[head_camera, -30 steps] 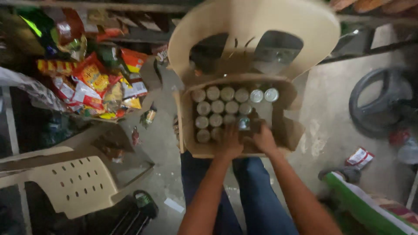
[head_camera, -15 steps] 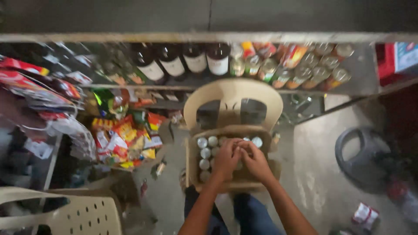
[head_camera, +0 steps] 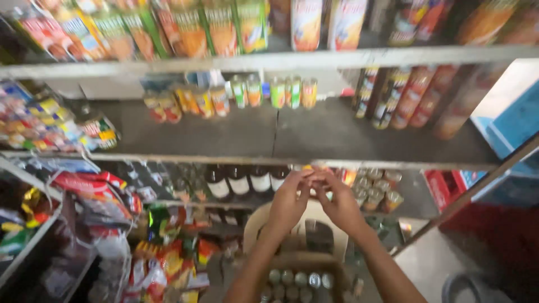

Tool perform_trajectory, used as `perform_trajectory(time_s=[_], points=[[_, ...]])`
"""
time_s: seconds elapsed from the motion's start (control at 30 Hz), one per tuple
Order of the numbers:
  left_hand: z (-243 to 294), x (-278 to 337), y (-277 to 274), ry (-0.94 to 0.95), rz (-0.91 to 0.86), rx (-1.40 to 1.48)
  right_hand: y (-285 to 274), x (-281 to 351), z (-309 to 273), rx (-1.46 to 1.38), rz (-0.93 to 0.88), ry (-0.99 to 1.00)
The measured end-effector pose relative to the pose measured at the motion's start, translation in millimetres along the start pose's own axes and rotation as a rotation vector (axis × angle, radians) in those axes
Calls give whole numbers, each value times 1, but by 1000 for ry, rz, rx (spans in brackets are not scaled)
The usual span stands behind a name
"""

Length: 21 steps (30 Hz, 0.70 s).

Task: Packing various canned goods from a shelf into a cardboard box.

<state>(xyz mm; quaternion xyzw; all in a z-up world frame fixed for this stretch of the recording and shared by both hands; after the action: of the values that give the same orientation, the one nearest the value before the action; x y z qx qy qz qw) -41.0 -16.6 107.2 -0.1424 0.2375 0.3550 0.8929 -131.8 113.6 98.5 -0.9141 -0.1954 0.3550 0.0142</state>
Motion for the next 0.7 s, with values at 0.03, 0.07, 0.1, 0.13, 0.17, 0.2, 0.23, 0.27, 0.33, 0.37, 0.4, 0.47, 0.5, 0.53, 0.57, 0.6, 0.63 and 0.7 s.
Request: perform_trajectory(time_s=[0.03,0.07,0.1,0.13,0.17,0.2,0.23,0.27,0.33,0.37,0.4,0.47,0.5,0.53,0.57,0.6,0.63,0.7], points=[[26,-16,0,31,2,6,-10,-21,-20,0,11,-29],[54,-33,-1,196,8,-54,-18,-44,-40,43,36,-73],[82,-48,-2,360,16,-114,-26,-65,-60,85,62,-115],[100,-63,2,390,18,-109,-34,-88,-73,86,77,-141],[118,-78,5,386,24,-71,-42,-110,-88,153,121,-322],[136,-91,8,379,31,-32,-50,-129,-103,223,162,-500],[142,-108,13,405,33,-26,-52,-149,-117,226,175,-524],[149,-124,18,486,87,-86,-56,-166,-131,290,210,-575],[153,-151,29,584,144,-138,-60,-200,-139,360,259,-640],[151,-164,35,618,159,-169,-60,-218,-132,387,300,-619],[149,-176,40,649,178,-201,-59,-235,-126,412,337,-598],[135,-184,50,720,203,-324,-58,-267,-101,417,351,-629],[127,-187,55,772,226,-454,-56,-281,-87,419,354,-645],[121,-185,58,781,227,-456,-54,-277,-109,416,360,-651],[115,-184,62,757,213,-583,-51,-276,-126,367,237,-204],[108,-183,66,728,199,-710,-47,-271,-143,305,100,238],[111,-185,67,734,202,-712,-46,-272,-141,302,101,232],[113,-183,67,704,226,-668,-44,-268,-137,471,219,48]])
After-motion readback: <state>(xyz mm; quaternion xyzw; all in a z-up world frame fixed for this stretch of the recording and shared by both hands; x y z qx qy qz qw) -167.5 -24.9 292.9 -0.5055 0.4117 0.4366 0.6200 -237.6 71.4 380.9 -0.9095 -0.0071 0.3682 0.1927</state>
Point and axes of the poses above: each hand's wrist, its own x-axis away from the middle knuckle, its own y-axis out of the palm, z = x × y, the point moved 1 cm from there along -x, towards the middle knuckle, and after that the axes turned 14 degrees about z, right-handed, at the moved point
